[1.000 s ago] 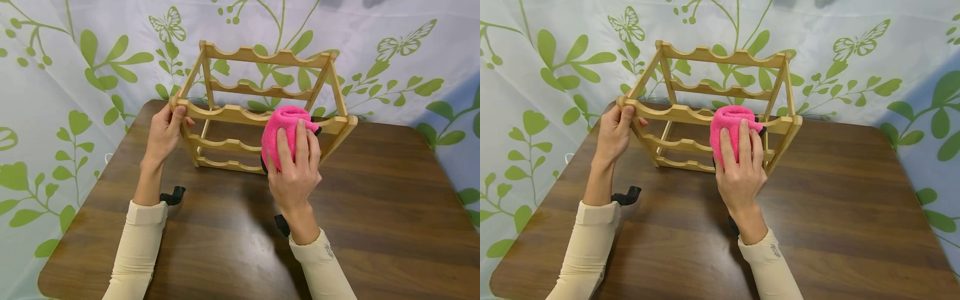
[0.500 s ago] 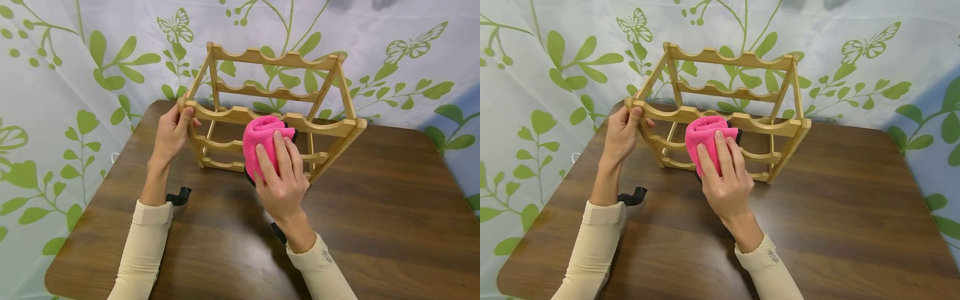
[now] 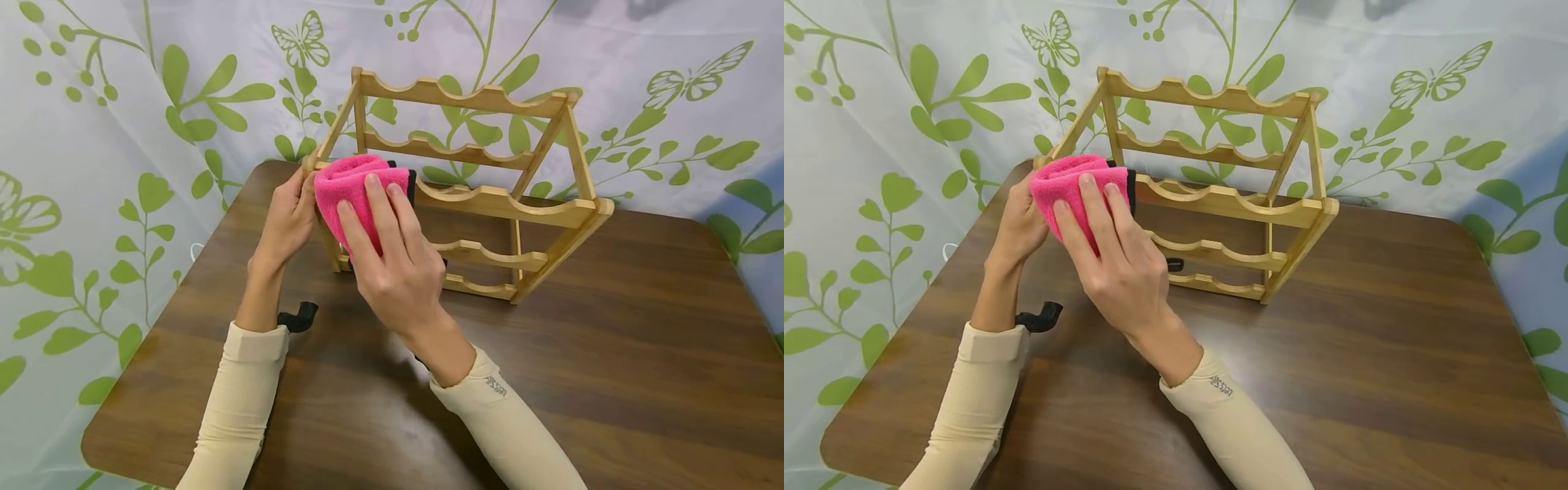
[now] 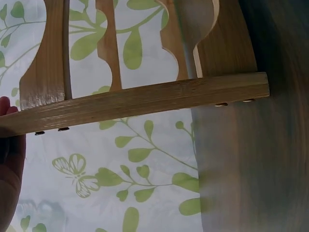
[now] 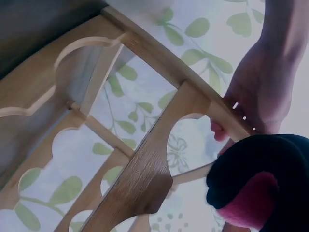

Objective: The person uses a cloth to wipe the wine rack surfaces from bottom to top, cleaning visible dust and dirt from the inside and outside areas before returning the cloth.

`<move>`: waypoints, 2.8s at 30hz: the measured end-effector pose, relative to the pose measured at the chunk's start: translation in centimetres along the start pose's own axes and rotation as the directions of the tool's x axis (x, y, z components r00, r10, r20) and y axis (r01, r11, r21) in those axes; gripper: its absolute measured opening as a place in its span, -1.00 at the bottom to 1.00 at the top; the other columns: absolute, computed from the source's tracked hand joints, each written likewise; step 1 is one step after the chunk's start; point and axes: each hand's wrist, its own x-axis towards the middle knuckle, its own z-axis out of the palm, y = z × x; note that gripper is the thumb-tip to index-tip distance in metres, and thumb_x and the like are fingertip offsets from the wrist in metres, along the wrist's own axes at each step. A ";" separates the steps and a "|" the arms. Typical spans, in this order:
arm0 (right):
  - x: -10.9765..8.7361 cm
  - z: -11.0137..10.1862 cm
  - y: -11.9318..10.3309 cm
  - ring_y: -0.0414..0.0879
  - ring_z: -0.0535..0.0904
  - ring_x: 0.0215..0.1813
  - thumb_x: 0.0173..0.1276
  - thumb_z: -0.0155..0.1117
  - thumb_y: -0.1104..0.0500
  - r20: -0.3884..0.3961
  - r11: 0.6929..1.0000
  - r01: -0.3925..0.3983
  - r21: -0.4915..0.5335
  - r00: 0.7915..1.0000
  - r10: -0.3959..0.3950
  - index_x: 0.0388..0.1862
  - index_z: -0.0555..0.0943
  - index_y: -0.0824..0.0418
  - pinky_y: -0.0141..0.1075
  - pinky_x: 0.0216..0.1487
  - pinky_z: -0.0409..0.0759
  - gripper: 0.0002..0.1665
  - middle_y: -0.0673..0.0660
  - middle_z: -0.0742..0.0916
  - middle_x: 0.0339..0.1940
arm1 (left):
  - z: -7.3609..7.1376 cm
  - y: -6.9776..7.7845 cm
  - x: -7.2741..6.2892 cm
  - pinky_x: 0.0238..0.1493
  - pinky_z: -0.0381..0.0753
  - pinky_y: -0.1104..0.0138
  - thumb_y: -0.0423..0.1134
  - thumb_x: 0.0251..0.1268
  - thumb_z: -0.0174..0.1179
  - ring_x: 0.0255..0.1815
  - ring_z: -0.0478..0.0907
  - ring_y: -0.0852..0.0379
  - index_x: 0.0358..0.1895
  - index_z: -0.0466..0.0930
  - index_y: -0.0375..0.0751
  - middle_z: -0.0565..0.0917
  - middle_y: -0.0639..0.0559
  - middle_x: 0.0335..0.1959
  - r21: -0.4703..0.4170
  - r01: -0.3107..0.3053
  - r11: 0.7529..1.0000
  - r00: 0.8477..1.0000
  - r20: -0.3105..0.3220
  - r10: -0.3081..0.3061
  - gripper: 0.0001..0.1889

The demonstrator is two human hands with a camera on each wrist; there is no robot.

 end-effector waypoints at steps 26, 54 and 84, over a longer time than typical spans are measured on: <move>-0.1 3.2 0.8 0.12 0.38 0.37 0.48 0.12 0.22 0.279 0.998 0.012 -0.066 0.960 0.007 0.19 0.64 -0.03 -0.15 -0.31 0.56 -0.63 0.22 0.56 0.30 | 0.2 -0.5 0.1 -0.39 0.36 0.38 -0.06 0.66 -0.22 -0.46 0.34 0.20 -0.14 0.57 -0.53 0.44 -0.12 -0.48 0.015 0.005 1.000 0.998 -0.058 -0.004 -0.46; -1.5 1.6 2.2 0.15 0.47 0.26 0.41 0.26 0.21 0.112 0.997 -0.066 -0.044 0.991 0.071 0.08 0.70 0.02 -0.09 -0.17 0.64 -0.71 0.24 0.59 0.25 | 0.5 -0.9 0.4 -0.32 0.63 0.36 0.19 0.48 -0.20 -0.43 0.66 0.04 0.04 0.59 -0.49 0.67 -0.10 -0.51 -0.078 -0.059 0.995 0.998 -0.041 0.056 -0.29; -3.6 0.4 3.7 0.25 0.48 0.19 0.32 0.31 0.34 -0.008 0.956 -0.279 -0.094 0.960 0.279 0.01 0.55 0.12 -0.02 0.11 0.59 -0.69 0.32 0.56 0.23 | 0.7 -0.6 0.3 -0.32 0.60 0.36 0.18 0.51 -0.27 -0.44 0.64 0.05 -0.26 0.58 -0.42 0.69 -0.05 -0.54 -0.029 -0.026 0.999 0.999 -0.048 0.024 -0.33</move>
